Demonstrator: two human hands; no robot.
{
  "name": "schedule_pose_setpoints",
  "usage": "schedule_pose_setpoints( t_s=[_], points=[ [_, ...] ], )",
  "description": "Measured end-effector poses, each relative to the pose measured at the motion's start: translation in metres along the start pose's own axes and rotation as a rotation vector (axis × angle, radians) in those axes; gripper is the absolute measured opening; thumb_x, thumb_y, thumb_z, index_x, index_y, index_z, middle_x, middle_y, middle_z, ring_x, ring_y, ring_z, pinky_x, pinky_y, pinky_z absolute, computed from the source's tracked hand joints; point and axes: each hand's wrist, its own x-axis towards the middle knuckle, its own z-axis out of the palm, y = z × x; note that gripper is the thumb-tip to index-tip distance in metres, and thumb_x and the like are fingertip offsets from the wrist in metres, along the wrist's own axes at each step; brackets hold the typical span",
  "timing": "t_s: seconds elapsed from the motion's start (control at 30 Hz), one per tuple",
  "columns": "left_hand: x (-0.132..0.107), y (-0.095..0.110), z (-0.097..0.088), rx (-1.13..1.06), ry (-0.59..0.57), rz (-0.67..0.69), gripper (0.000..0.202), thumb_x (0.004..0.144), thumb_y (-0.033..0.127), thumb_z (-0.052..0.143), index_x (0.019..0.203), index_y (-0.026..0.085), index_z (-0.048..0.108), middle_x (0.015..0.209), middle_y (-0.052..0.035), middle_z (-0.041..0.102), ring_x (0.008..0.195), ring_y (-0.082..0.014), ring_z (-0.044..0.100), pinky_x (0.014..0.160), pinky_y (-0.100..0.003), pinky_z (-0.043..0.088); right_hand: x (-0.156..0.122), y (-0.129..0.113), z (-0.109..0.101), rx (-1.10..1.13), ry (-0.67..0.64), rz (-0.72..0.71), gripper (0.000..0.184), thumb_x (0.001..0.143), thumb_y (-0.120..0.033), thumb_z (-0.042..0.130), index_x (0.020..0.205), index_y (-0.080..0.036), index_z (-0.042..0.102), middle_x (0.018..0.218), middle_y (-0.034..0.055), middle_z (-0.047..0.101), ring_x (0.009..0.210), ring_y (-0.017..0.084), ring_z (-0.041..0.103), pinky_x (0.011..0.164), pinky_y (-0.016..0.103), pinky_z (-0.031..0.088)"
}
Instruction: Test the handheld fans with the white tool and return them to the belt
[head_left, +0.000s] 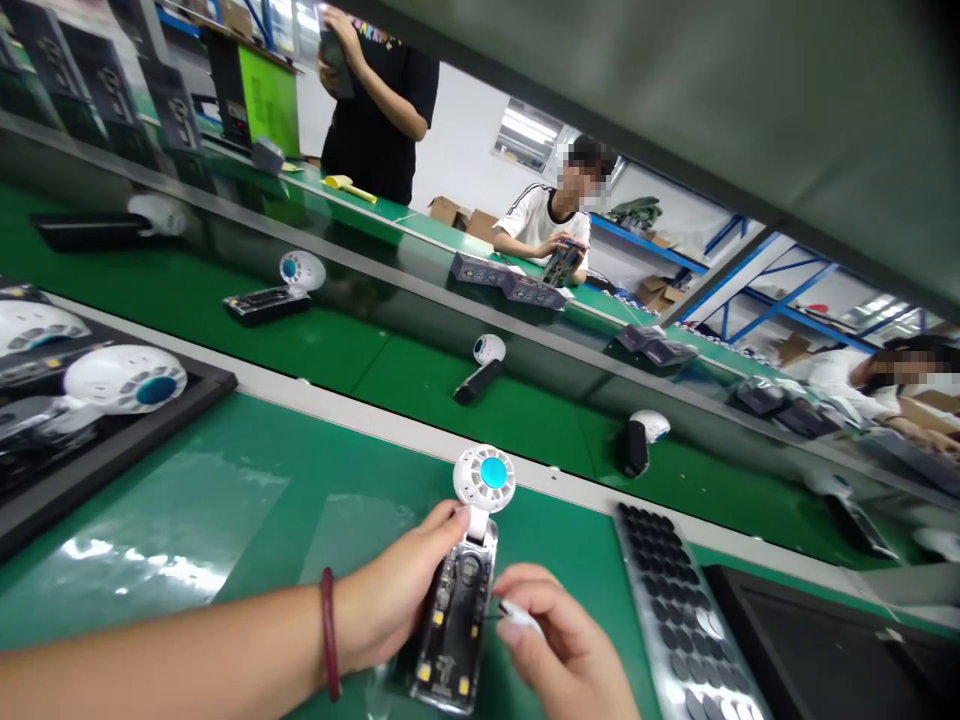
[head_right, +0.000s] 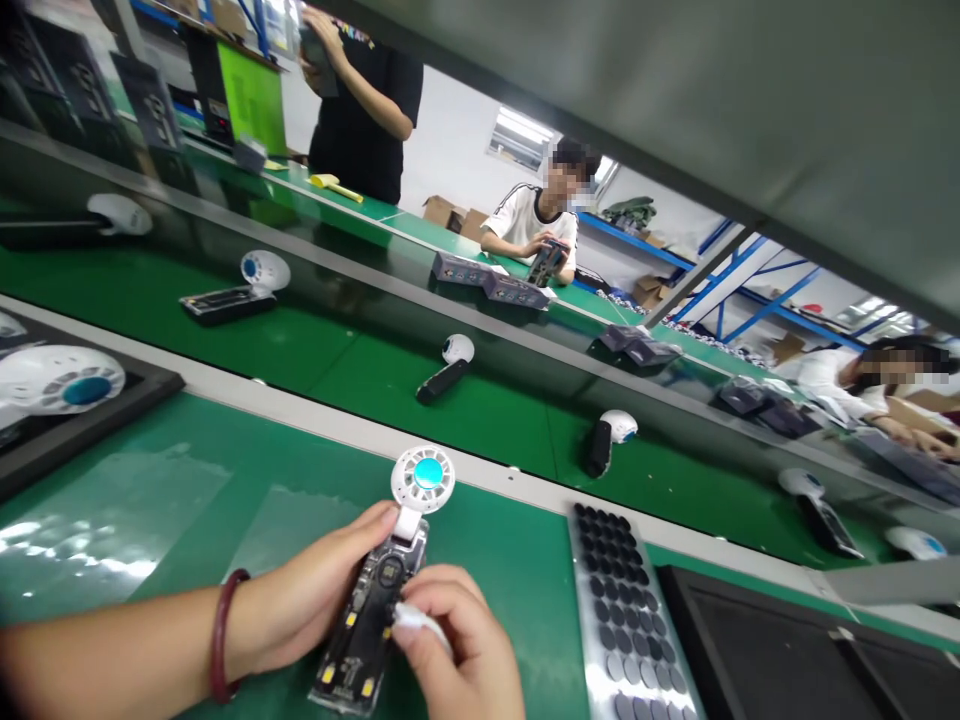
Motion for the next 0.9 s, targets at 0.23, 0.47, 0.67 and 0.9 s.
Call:
schedule_pose_setpoints(
  t_s=[0.23,0.47,0.67,0.9],
  points=[
    [0.001,-0.007,-0.010,0.139,-0.064,-0.002,0.023,0.083,0.044,0.038,0.084,0.022,0.046,0.076,0.0035,0.046,0.078,-0.0124,0.041,0.081,-0.029,0.031,0.014,-0.004,-0.005,-0.580,-0.046,-0.128,0.015,0.079,-0.016,0.046,0.079,-0.022,0.059,0.076,-0.0008,0.059,0.070,0.011,0.056,0.065,0.015,0.043],
    [0.003,-0.012,-0.017,0.182,-0.072,-0.008,0.024,0.083,0.045,0.036,0.084,0.024,0.049,0.079,0.0037,0.045,0.082,-0.0131,0.040,0.084,-0.032,0.031,0.012,0.008,0.000,-0.720,-0.080,-0.298,0.022,0.078,-0.009,0.041,0.088,-0.023,0.054,0.083,-0.0009,0.057,0.073,0.008,0.057,0.065,0.011,0.043],
    [0.003,-0.012,-0.017,0.215,-0.077,-0.016,0.026,0.083,0.046,0.037,0.097,0.029,0.050,0.085,0.0040,0.047,0.087,-0.0126,0.041,0.088,-0.031,0.029,0.011,0.008,0.004,-0.718,-0.045,-0.309,0.022,0.079,-0.010,0.038,0.085,-0.024,0.053,0.081,-0.0007,0.054,0.068,0.008,0.055,0.061,0.013,0.042],
    [0.004,-0.010,-0.016,0.268,-0.033,-0.004,0.027,0.082,0.046,0.039,0.099,0.030,0.052,0.092,0.0047,0.053,0.089,-0.0122,0.045,0.084,-0.024,0.033,0.009,0.009,0.001,-0.754,-0.090,-0.242,0.020,0.079,-0.014,0.038,0.085,-0.025,0.054,0.080,-0.0027,0.056,0.069,0.008,0.057,0.062,0.013,0.042]
  ],
)
